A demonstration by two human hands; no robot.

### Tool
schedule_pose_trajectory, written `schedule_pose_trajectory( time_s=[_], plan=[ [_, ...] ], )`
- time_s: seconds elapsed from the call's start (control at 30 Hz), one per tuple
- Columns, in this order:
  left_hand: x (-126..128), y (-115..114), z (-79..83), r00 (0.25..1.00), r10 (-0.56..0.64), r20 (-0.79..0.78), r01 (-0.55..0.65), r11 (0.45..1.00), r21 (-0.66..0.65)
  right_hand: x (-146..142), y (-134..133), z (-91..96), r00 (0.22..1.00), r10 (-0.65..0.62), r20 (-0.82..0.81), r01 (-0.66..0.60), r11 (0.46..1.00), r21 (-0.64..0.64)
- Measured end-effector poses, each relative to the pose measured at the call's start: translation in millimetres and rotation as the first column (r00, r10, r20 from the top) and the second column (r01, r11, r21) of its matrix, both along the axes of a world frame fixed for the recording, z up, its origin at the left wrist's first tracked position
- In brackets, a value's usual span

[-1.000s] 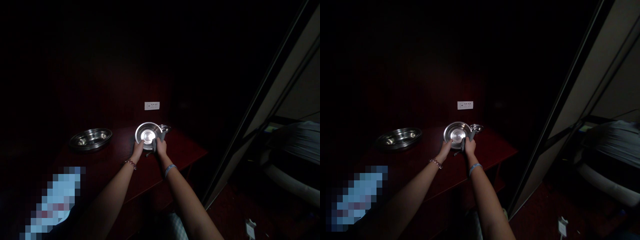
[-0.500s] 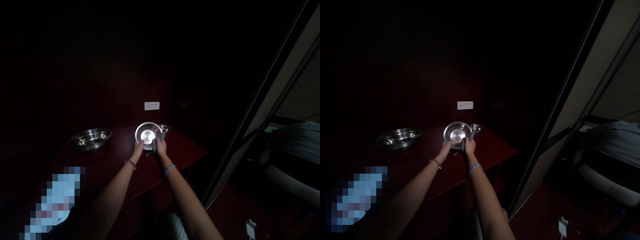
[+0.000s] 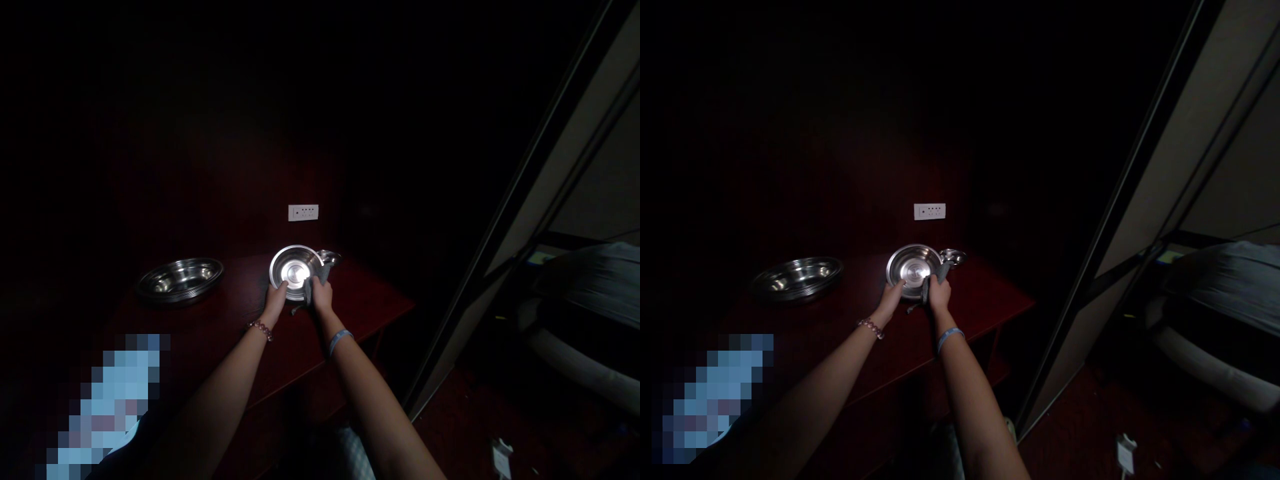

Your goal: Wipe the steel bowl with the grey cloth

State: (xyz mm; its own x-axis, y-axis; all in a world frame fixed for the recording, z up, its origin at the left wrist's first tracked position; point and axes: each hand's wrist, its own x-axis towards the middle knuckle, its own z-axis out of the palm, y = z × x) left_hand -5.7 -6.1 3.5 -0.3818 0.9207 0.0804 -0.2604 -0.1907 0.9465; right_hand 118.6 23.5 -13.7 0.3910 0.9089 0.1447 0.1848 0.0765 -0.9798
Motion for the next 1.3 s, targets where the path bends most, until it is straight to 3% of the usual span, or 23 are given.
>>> schedule_pose_trajectory(
  time_s=[0.6,1.3],
  plan=[
    [0.6,0.4,0.1,1.0,0.02,0.018,-0.02,1.0,-0.015,-0.7,0.0,0.4,0.999,-0.003,-0.053,0.003,1.0,0.006],
    [0.2,0.0,-0.2,1.0,0.006,0.012,-0.006,1.0,0.005,-0.3,-1.8,1.8,1.0,0.01,-0.005,-0.01,1.0,-0.011]
  ],
)
